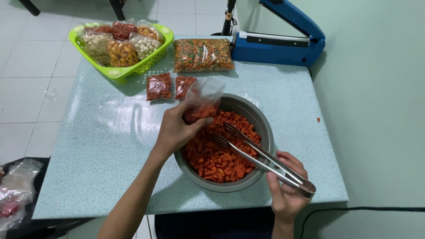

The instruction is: Using metal tongs to fill small plastic bags with orange-colored snacks from a large bowl.

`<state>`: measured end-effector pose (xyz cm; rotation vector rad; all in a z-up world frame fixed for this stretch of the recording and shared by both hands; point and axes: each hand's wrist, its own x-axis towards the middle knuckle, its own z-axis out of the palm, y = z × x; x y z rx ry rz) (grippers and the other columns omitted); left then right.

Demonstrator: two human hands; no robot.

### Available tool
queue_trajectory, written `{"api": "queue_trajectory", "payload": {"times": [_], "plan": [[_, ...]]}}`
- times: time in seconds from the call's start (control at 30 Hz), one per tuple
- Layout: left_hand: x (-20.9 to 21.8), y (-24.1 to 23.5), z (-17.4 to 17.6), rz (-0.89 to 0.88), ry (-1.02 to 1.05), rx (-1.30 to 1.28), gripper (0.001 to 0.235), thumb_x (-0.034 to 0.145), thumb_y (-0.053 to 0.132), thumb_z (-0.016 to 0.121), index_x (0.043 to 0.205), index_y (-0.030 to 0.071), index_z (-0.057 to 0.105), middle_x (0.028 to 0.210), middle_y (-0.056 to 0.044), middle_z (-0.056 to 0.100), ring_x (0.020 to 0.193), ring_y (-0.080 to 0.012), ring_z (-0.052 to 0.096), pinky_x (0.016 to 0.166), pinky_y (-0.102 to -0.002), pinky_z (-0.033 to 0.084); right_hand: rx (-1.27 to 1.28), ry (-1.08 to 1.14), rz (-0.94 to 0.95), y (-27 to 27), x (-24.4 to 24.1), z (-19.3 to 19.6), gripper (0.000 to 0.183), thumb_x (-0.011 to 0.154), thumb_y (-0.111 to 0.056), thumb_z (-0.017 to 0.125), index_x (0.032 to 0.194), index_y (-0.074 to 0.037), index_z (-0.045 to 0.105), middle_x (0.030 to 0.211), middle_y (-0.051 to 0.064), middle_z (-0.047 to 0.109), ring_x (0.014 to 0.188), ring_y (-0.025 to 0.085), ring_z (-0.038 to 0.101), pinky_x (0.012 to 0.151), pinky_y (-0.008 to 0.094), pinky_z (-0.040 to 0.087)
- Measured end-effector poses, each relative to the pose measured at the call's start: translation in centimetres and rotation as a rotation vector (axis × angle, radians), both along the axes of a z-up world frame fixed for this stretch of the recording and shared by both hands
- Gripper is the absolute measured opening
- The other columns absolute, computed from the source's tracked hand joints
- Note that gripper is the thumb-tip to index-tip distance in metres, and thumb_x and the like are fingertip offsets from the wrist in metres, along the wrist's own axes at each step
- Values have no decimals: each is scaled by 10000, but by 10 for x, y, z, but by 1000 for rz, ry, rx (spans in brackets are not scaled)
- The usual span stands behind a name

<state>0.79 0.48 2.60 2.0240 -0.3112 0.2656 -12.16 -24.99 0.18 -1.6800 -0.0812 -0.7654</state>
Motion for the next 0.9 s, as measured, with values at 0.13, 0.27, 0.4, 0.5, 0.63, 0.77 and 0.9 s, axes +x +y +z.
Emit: {"api": "queue_trajectory", "payload": {"times": [0.13,0.27,0.4,0.5,0.63,0.77,0.9], "plan": [[12,-7,12,-119,108,-49,526,761,372,833,1217,157,685,1093,-87,786,935,-215,782,824,-328,665,61,-115,90,5,-9,4,329,888,5,678,1188,38,547,1141,263,645,1102,429,721,892,432,708],[9,-6,12,-159,15,-83,488,801,332,827,1220,122,691,1131,-74,776,966,-202,767,860,-307,617,-38,-198,70,-6,-9,7,283,936,-56,649,1179,19,525,1087,214,610,1097,445,694,884,488,702],[-1,4,8,-261,-172,7,387,831,226,843,1172,137,684,1244,-74,726,1071,-240,729,901,-350,580,-194,-314,-17,-17,-12,17,320,988,-140,660,1203,12,478,1129,158,559,1031,456,702,853,503,712],[-2,6,5,-317,-217,6,389,840,147,846,1188,145,673,1216,-68,731,1048,-225,738,910,-334,589,-260,-330,-26,-30,-7,19,358,988,-151,668,1218,25,457,1135,184,551,1012,477,703,884,517,690],[3,9,-6,-306,-169,56,445,822,260,854,1204,141,659,1103,-101,767,923,-236,766,815,-336,614,-182,-232,56,-29,5,30,338,990,-28,664,1245,60,460,1199,228,535,1106,453,676,1019,514,641],[-2,2,-7,-240,-244,-43,413,752,166,921,1081,19,719,909,-177,758,896,-400,742,827,-485,578,-265,-215,103,-23,36,27,308,939,-6,744,1146,94,540,1085,279,666,1048,399,716,852,461,648],[2,1,-19,-238,-269,-26,414,748,169,914,1102,66,725,925,-145,768,907,-361,748,842,-466,581,-252,-239,91,-25,48,21,283,982,-28,710,1180,60,528,1104,232,651,1075,382,714,918,451,644]]}}
